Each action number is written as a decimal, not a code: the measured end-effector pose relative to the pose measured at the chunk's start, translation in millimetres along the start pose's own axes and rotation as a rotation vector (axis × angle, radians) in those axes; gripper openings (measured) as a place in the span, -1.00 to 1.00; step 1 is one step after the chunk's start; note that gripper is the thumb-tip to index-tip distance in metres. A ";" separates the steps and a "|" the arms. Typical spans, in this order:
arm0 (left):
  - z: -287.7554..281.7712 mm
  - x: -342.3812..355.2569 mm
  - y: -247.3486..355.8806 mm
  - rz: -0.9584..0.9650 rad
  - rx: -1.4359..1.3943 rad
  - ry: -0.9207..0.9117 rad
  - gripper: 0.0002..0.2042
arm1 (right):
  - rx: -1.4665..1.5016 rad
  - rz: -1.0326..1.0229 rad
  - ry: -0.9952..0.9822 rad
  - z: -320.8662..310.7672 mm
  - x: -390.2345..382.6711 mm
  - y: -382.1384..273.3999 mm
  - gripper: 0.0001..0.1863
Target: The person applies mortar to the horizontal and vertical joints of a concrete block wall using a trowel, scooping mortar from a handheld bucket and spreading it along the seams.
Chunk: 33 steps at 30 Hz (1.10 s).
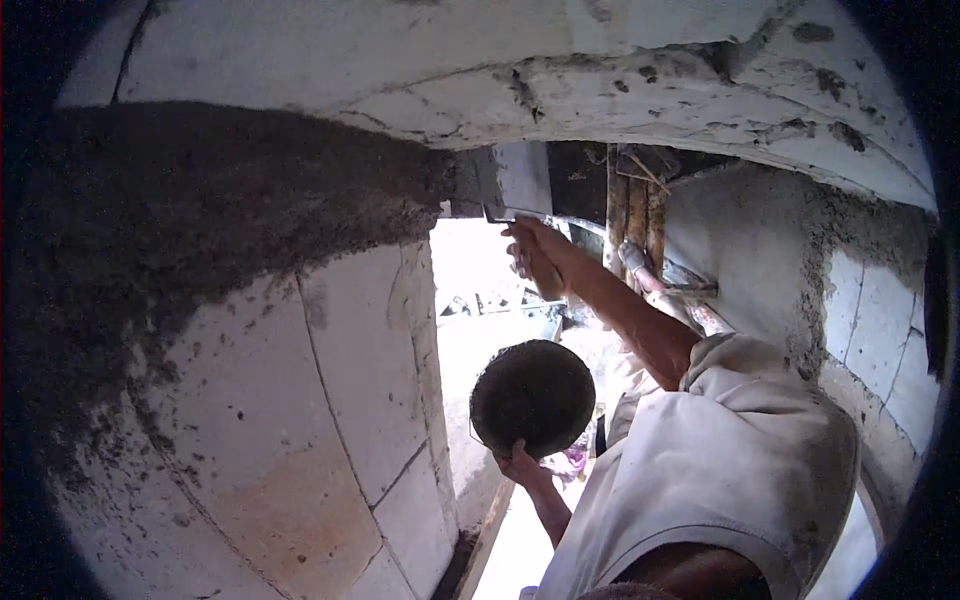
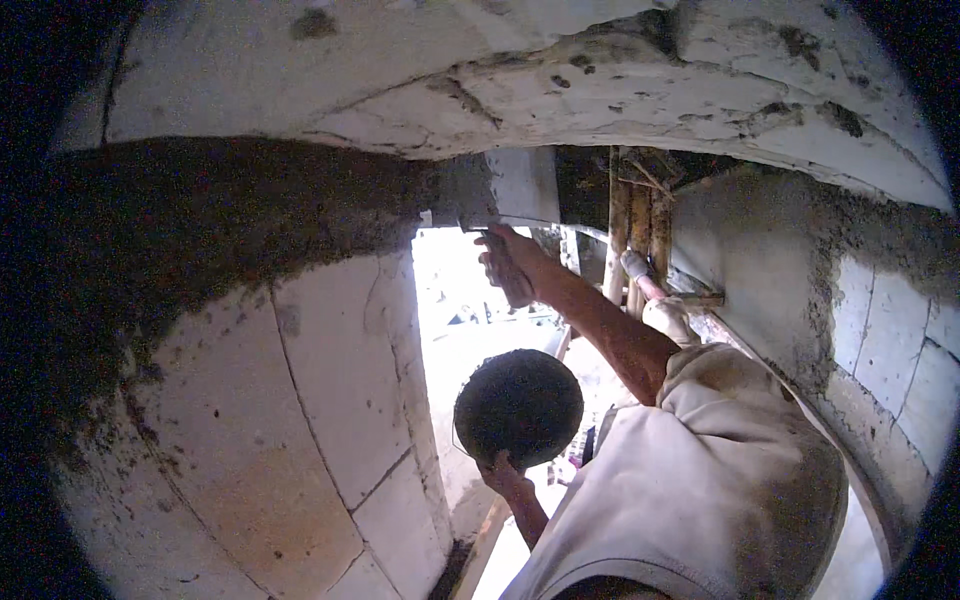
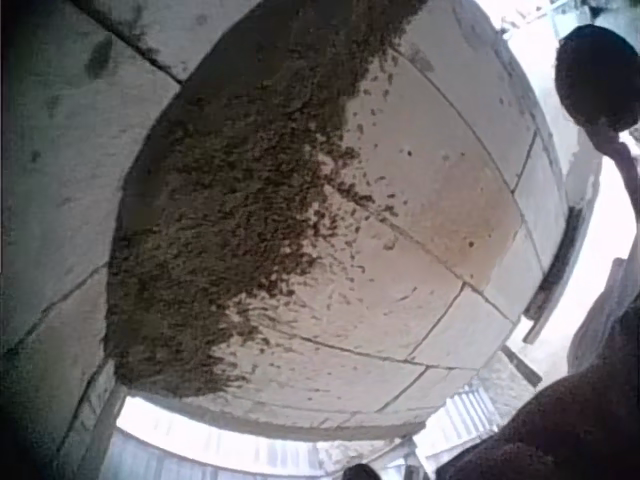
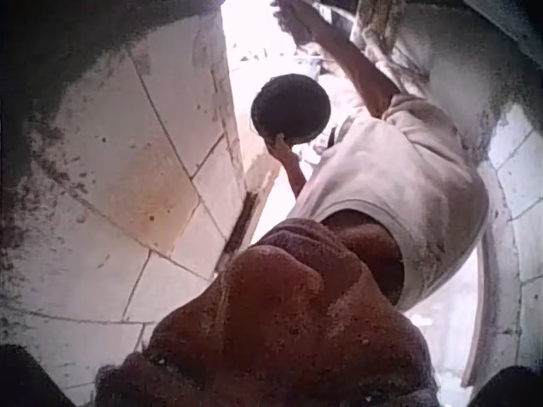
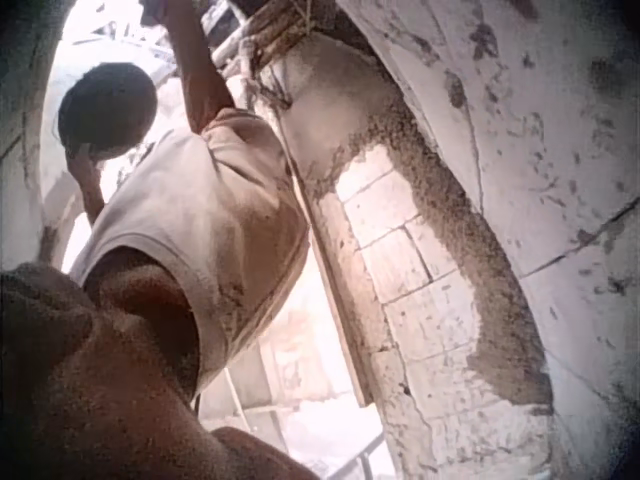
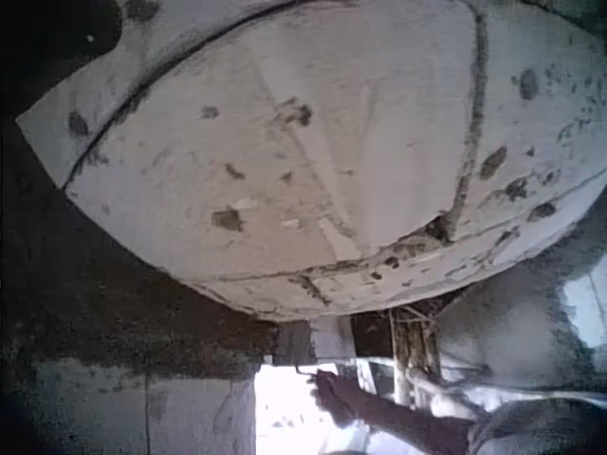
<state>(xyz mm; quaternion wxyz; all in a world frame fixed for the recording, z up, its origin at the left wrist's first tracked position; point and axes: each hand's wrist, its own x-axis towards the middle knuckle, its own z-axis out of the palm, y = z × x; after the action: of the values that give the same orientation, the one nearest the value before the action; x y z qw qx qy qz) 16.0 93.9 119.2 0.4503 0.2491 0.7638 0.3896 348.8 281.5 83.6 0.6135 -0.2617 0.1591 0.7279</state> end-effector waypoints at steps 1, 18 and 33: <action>-1.7 -3.5 4.2 0.028 -0.034 0.007 -0.53 | 0.093 0.069 -0.070 18.5 3.4 -9.3 -0.66; 4.6 -10.2 -1.5 -0.085 -0.105 0.045 -0.49 | -0.214 -0.001 -0.055 154.7 -88.8 45.1 -0.66; 15.0 18.2 -62.5 -0.025 -0.136 0.041 -0.54 | -1.194 -0.739 0.026 -87.2 143.6 8.7 -0.55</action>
<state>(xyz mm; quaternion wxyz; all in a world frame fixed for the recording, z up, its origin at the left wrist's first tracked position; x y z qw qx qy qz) 18.7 77.0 54.6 0.4554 0.2003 0.7476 0.4400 340.7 347.9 -70.7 0.5700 -0.5995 -0.3600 0.4313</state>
